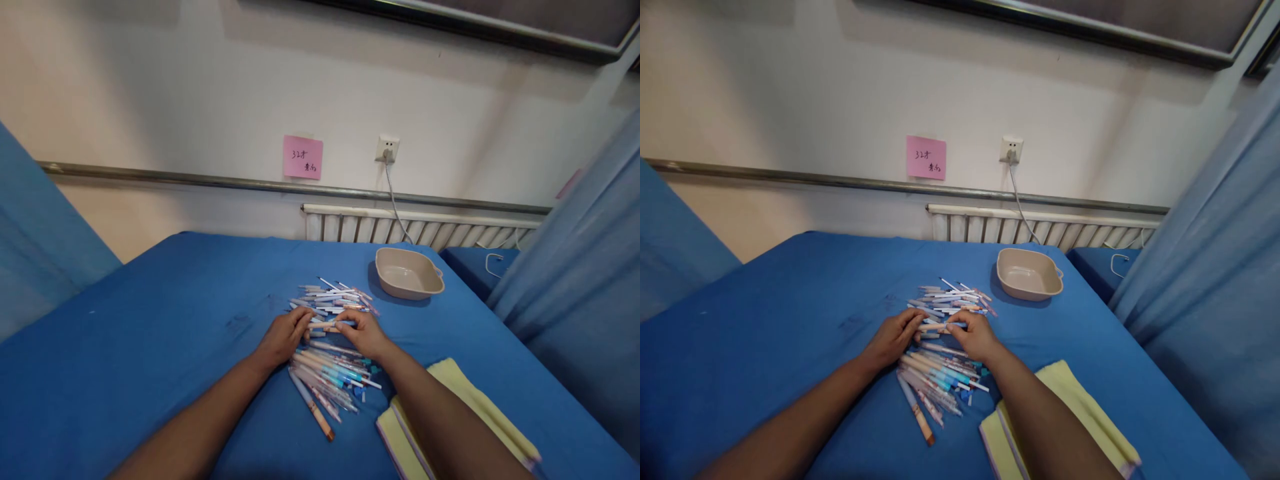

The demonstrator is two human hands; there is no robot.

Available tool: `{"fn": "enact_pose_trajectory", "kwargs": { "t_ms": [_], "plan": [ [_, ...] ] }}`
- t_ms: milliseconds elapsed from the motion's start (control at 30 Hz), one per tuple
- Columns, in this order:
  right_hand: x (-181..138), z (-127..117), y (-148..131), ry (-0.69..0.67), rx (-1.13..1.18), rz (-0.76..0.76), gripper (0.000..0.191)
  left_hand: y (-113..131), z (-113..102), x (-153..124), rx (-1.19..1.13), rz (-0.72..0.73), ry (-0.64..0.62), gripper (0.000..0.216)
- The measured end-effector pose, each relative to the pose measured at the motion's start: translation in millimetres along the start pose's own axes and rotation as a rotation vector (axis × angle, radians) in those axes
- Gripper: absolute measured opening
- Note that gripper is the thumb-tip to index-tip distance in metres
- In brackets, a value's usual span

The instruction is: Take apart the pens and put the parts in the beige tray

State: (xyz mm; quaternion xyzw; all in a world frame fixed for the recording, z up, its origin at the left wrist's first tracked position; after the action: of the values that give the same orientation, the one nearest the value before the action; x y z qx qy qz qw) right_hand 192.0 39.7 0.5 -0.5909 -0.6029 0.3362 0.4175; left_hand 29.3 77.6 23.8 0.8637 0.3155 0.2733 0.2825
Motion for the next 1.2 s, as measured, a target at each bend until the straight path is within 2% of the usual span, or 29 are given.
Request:
{"fn": "enact_pose_trajectory", "kwargs": {
  "t_ms": [67, 200, 267, 400, 500, 600, 700, 833, 1033, 1200],
  "plan": [
    [1, -1, 2, 0.006, -0.012, 0.011, 0.019, -1, 0, 0, -0.025, 0.002, 0.006, 0.032],
    [5, -2, 12, 0.028, 0.044, 0.057, 0.021, 5, -3, 1, -0.072, 0.109, 0.06, 0.041],
    [6, -1, 15, 0.025, 0.064, 0.06, 0.022, 0, -4, 1, -0.063, 0.075, 0.077, 0.033],
    [6, -2, 14, 0.035, 0.049, 0.046, 0.021, -16, -4, 0, -0.058, -0.061, 0.09, 0.037],
    [5, -9, 11, 0.05, 0.034, 0.025, 0.019, -20, -6, 0, -0.083, -0.075, 0.105, 0.035],
    [6, -19, 14, 0.047, 0.028, 0.043, 0.017, -23, -18, -1, -0.023, -0.084, 0.194, 0.036],
    [8, -30, 26, 0.055, -0.003, 0.122, 0.017, -21, -32, -2, 0.107, -0.08, 0.276, 0.036],
    [10, -40, 41, 0.116, -0.1, 0.189, 0.019, -18, -38, -1, 0.164, -0.048, 0.289, 0.035],
    [12, -39, 46, 0.128, -0.199, 0.185, 0.019, -23, -46, -2, 0.138, -0.028, 0.38, 0.036],
    [12, -37, 36, 0.121, -0.334, 0.107, 0.013, -40, -64, -8, 0.025, -0.091, 0.582, 0.039]
  ]
}}
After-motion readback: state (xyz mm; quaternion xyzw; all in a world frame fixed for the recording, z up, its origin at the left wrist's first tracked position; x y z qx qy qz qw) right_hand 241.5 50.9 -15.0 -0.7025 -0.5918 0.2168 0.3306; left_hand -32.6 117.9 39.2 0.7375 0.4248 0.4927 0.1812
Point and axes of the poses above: each hand's wrist, its own x-axis towards the middle knuckle, its own z-axis out of the palm, y = z × x, the point moved 8 cm from there along x, towards the middle knuckle, and after that the axes turned 11 degrees about z, right-handed, at the moved point
